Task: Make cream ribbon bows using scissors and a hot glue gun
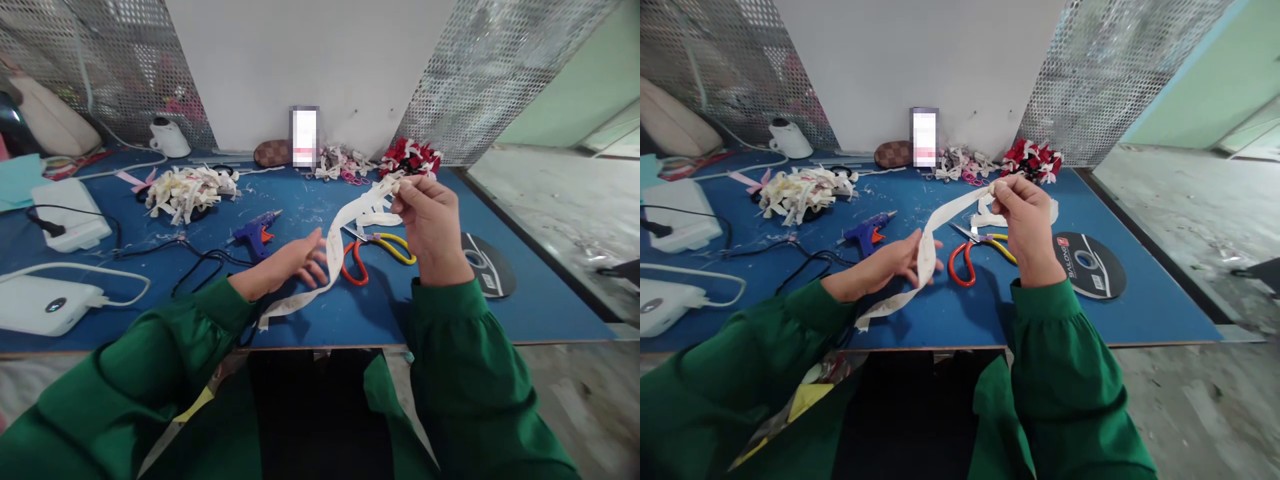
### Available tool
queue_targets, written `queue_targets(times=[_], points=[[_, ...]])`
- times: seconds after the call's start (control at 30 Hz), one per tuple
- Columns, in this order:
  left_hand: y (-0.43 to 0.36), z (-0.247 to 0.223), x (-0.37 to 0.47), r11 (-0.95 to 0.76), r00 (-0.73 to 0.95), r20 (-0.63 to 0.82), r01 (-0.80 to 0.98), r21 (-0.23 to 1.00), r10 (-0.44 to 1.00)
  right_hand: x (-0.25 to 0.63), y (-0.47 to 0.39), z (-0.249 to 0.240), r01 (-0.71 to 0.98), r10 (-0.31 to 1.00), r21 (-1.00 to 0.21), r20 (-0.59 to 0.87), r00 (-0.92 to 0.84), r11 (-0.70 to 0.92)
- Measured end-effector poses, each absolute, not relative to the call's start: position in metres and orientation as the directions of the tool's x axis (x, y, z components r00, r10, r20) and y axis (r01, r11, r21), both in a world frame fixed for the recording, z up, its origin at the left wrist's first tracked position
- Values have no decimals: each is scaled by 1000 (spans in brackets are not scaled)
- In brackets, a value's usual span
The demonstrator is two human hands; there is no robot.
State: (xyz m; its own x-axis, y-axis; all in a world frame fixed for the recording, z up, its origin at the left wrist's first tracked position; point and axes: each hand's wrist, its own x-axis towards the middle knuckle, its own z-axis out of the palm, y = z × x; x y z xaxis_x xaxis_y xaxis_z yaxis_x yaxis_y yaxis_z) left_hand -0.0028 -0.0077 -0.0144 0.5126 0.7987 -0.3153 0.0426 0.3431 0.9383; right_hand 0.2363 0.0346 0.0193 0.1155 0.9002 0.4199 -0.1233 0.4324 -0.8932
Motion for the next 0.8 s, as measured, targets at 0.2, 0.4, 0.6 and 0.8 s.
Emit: queue_targets(times=[0.2,0.4,0.6,0.8], points=[[-12,-16,6,149,369,-134,-12,989,920,226,33,13,-66,921,-920,382,77,387],[-23,-27,11,71,531,-145,157,985,835,221,36,7,-10,867,-886,450,212,463],[-33,-20,12,-373,589,-5,518,770,808,229,42,9,37,812,-878,456,364,477],[-43,-26,12,-567,620,69,659,494,781,229,43,7,44,792,-883,441,422,468]])
